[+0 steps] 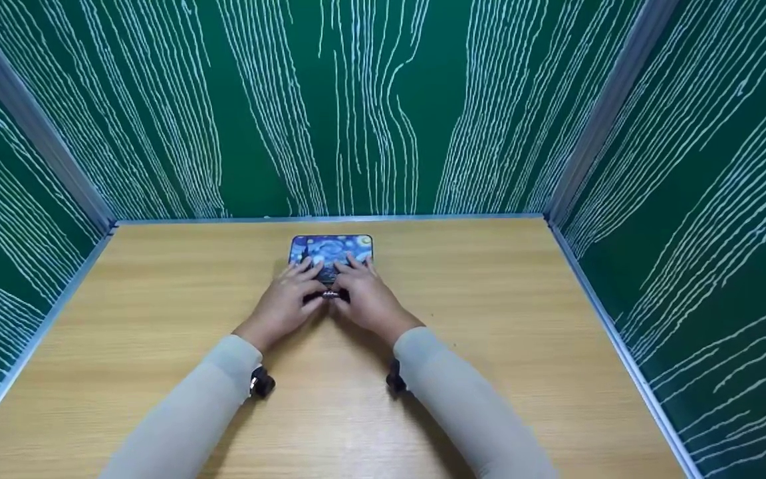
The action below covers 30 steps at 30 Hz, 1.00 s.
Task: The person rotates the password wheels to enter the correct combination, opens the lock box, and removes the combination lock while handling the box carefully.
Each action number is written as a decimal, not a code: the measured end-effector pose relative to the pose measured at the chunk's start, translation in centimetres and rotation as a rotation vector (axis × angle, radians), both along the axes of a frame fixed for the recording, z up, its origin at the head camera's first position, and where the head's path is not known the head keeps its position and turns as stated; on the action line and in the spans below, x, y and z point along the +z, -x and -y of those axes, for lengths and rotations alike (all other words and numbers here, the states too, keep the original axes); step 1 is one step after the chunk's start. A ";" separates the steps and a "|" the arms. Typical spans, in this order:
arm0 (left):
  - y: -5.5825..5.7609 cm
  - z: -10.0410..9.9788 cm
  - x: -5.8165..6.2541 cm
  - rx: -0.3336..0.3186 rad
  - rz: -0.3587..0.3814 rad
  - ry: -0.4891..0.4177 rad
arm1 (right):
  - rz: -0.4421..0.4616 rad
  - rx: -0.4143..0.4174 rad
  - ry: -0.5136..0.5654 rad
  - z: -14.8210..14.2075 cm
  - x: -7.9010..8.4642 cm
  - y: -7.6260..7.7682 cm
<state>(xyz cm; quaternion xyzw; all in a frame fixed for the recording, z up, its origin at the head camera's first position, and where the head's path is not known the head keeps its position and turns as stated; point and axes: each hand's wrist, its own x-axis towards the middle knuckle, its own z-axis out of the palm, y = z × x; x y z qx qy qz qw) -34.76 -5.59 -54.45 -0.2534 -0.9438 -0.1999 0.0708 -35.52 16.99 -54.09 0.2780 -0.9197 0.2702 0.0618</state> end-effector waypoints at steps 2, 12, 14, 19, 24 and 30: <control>0.0 0.0 -0.1 -0.008 -0.014 0.003 | -0.037 0.008 -0.032 0.0 -0.1 0.0; 0.1 0.0 -0.4 -0.029 -0.048 0.041 | -0.097 0.041 -0.169 0.1 -0.1 -0.2; 0.1 0.0 -0.1 -0.029 -0.026 0.055 | -0.092 0.042 -0.196 0.1 0.0 -0.2; -0.1 -0.1 0.6 -0.026 0.015 0.096 | -0.055 0.037 -0.268 0.4 0.3 -0.2; -0.2 -0.3 0.5 -0.030 0.013 0.113 | 0.001 0.023 -0.305 0.7 0.3 -0.3; 0.1 -0.1 -0.1 -0.026 -0.023 0.037 | 0.036 0.027 -0.202 0.5 0.6 -0.1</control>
